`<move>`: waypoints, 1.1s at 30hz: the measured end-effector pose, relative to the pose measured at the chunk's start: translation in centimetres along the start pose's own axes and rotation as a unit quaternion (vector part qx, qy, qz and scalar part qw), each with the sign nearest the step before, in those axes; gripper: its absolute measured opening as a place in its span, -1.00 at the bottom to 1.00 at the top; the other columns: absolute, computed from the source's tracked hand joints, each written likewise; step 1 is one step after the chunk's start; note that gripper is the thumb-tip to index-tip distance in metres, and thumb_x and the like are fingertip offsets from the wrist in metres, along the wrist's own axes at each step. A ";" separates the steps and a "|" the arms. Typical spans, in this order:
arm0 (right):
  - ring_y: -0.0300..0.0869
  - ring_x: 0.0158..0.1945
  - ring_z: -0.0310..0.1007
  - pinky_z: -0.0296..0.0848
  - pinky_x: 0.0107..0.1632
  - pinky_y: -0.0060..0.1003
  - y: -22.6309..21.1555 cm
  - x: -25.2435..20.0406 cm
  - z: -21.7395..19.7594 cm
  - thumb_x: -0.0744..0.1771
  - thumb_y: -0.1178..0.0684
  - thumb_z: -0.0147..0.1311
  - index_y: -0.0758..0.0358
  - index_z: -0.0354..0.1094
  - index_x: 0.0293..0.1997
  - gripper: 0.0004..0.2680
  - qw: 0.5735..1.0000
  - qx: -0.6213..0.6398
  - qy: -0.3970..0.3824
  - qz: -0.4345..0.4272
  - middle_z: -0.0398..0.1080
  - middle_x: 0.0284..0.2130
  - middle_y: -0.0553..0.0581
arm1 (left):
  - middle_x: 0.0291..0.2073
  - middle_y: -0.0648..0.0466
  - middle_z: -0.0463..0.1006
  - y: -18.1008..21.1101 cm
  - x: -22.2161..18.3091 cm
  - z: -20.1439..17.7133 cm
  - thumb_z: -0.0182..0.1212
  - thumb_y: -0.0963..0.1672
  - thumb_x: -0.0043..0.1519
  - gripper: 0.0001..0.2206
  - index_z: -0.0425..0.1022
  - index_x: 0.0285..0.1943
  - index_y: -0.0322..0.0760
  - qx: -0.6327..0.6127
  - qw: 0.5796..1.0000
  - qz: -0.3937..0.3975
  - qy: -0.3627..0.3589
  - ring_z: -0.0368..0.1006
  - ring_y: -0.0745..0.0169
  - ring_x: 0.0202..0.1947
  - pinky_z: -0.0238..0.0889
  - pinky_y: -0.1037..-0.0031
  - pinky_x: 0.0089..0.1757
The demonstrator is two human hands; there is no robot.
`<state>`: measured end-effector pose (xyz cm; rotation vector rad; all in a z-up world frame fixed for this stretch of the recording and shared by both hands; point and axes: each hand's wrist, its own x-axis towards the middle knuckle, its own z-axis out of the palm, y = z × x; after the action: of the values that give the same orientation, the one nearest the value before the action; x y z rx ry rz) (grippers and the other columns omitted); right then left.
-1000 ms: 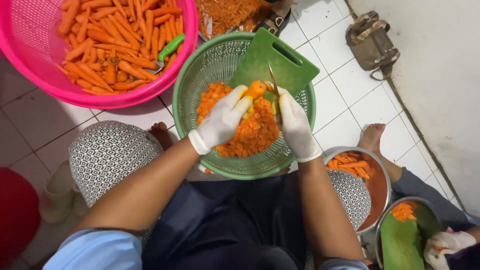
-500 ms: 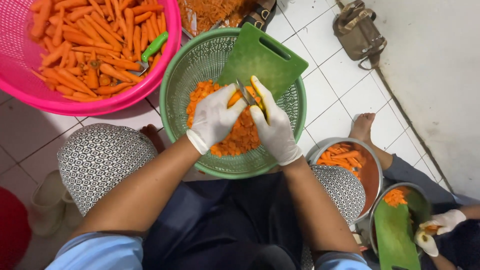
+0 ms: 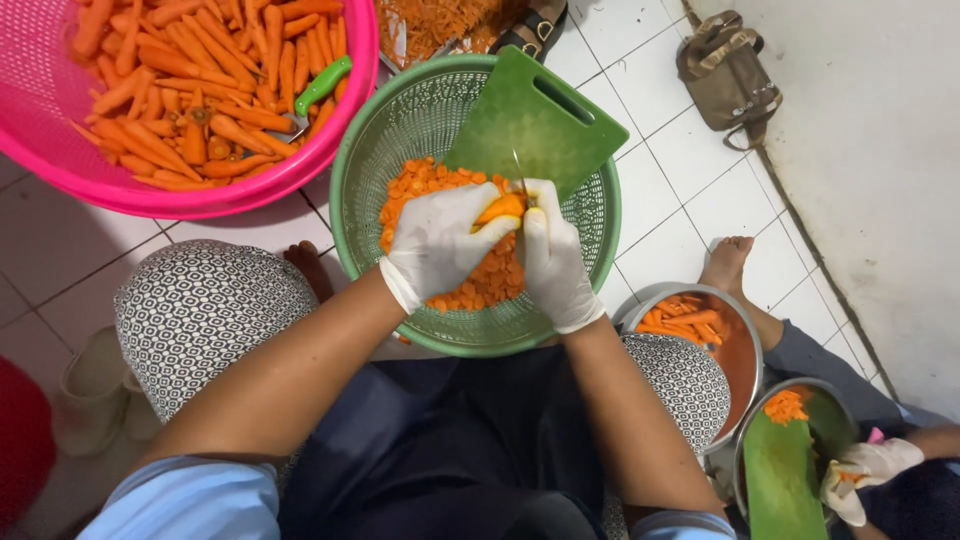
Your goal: Peeling and chopping carrots into small pieces using a knife over a colander.
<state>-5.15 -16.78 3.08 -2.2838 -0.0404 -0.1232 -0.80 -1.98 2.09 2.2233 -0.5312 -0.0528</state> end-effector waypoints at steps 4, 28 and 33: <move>0.09 -0.18 0.45 0.41 -0.09 -0.08 -1.1 0.2 -0.2 0.34 0.00 -0.48 0.04 0.15 0.04 -0.74 1.000 0.015 -0.011 -0.008 0.41 -0.16 0.17 | -0.57 0.23 0.38 1.0 0.1 -0.8 0.02 0.08 0.17 -0.76 0.31 -0.37 -0.03 -0.046 0.998 -0.038 -0.028 0.43 0.27 -0.38 0.24 0.50 -0.31; 0.05 -0.59 0.29 0.36 -0.42 -0.16 -1.3 -0.1 0.7 0.32 0.02 -0.40 0.07 0.18 -0.28 -0.84 1.000 -0.017 0.021 -0.014 0.14 -0.75 0.18 | -0.29 0.04 0.42 -2.1 -0.9 0.9 0.04 -0.17 0.13 -0.89 0.37 -0.22 -0.31 0.035 0.952 0.295 0.070 0.36 0.08 -0.44 0.22 0.34 -0.41; 0.01 -0.49 0.27 0.33 -0.41 -0.23 -1.2 0.4 0.3 0.25 0.16 -0.13 0.20 0.06 -0.32 -0.93 0.999 -0.011 0.011 -0.035 0.10 -0.61 0.28 | -0.51 -0.07 0.46 1.9 -1.0 -1.8 -0.10 0.14 0.18 -0.57 0.28 -0.43 -0.25 -0.229 0.948 -0.088 -0.204 0.44 -0.09 -0.28 0.27 0.29 -0.23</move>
<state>-4.81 -15.76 3.79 -2.3038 -0.1089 -0.1871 -1.97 -1.34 4.53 1.7929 -0.4792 -0.6754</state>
